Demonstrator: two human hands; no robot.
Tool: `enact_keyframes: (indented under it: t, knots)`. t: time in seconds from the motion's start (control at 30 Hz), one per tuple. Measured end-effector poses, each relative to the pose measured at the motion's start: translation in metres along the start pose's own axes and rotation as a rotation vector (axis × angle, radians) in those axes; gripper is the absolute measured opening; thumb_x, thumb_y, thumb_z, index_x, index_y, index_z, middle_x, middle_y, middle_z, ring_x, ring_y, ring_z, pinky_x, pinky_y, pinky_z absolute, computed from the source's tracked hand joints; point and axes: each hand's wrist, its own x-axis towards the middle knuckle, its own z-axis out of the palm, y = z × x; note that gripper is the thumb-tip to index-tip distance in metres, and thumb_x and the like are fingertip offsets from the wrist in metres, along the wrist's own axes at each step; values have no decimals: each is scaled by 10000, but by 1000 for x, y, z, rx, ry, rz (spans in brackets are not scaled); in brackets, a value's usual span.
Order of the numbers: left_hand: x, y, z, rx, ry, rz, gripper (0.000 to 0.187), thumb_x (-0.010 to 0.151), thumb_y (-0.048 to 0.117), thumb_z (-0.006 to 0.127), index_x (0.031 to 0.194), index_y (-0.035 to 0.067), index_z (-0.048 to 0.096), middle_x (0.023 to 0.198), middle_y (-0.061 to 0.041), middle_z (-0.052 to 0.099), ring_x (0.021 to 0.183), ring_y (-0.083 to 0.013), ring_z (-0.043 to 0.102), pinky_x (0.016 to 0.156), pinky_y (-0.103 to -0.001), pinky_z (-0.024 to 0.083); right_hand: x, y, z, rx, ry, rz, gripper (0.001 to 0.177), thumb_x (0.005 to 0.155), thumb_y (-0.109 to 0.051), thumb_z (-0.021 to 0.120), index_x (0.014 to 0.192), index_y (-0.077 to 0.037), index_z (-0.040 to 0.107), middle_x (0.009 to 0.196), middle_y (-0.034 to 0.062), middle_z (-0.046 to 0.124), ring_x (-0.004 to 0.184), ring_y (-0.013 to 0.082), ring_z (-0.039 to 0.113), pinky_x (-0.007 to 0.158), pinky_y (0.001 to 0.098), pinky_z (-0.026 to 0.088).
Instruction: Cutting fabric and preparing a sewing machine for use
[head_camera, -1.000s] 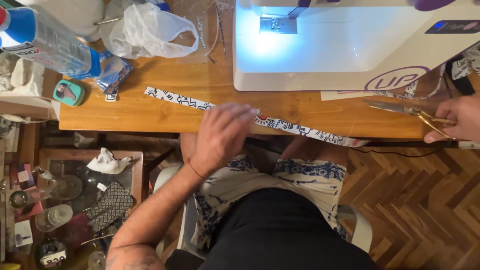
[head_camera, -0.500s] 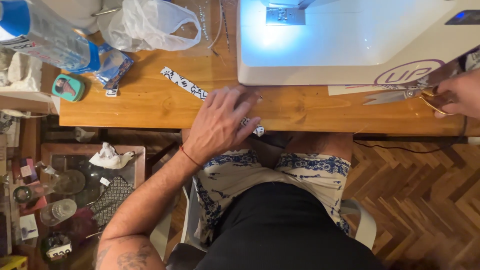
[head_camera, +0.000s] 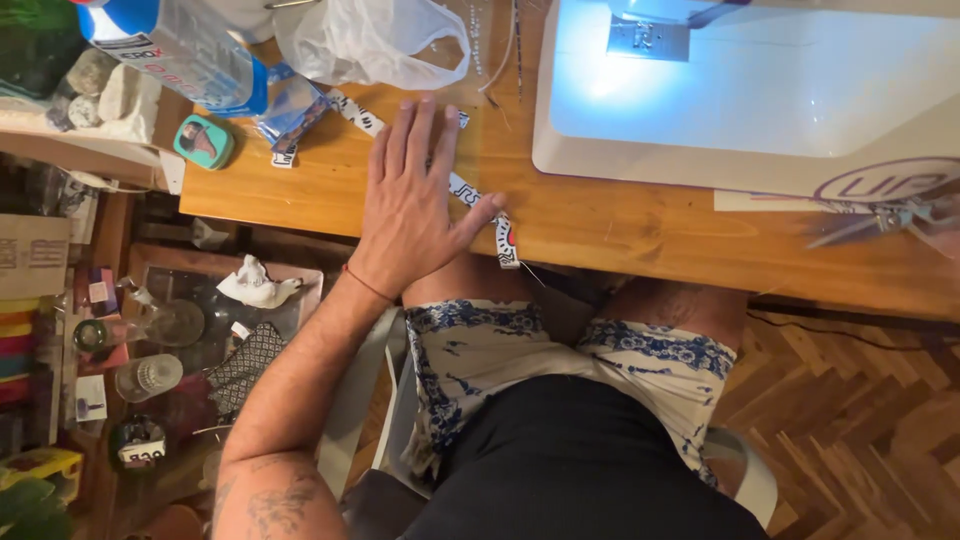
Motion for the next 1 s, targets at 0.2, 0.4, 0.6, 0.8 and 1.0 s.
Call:
enact_keyframes:
  t: [0.2, 0.4, 0.6, 0.8, 1.0]
  knots:
    - [2, -3, 1, -4, -18, -29, 938, 1025, 756, 354, 1626, 41, 261, 1668, -236, 283, 1561, -396, 256, 1276, -548, 214, -54, -378, -18, 445, -133, -249, 568, 832, -497, 748, 1352, -274, 692, 1348, -46, 726, 1170, 153, 722, 981, 325, 537]
    - [-4, 1, -4, -57, 35, -51, 876, 997, 707, 544, 1602, 104, 353, 1647, -220, 326, 1544, -400, 299, 1252, -540, 263, -16, -458, 30, 991, 286, -335, 588, 925, -419, 689, 1368, -42, 604, 1402, 130, 655, 1344, 277, 574, 1113, 387, 412]
    - [-9, -4, 8, -200, 193, 30, 586, 966, 548, 707, 1399, 175, 579, 1469, -135, 485, 1449, -348, 414, 1175, -515, 289, -26, -477, 12, 1632, 153, -384, 176, 989, -146, 698, 1022, 18, 751, 758, 142, 777, 777, 152, 751, 793, 325, 621]
    - [-16, 5, -9, -578, 135, 364, 309, 1075, 351, 521, 1288, 190, 679, 1045, -7, 749, 1162, -199, 676, 1036, -418, 423, -32, -472, -2, 1830, 159, -409, 196, 979, 9, 650, 1104, 156, 685, 511, 118, 534, 413, 176, 570, 434, 307, 566]
    - [-12, 6, -33, -917, -79, 403, 469, 1053, 515, 468, 1182, 125, 694, 820, -42, 656, 948, -258, 642, 1069, -467, 316, -38, -454, -31, 1785, 209, -338, 129, 974, -11, 662, 971, 111, 705, 477, 77, 460, 381, 120, 477, 349, 262, 489]
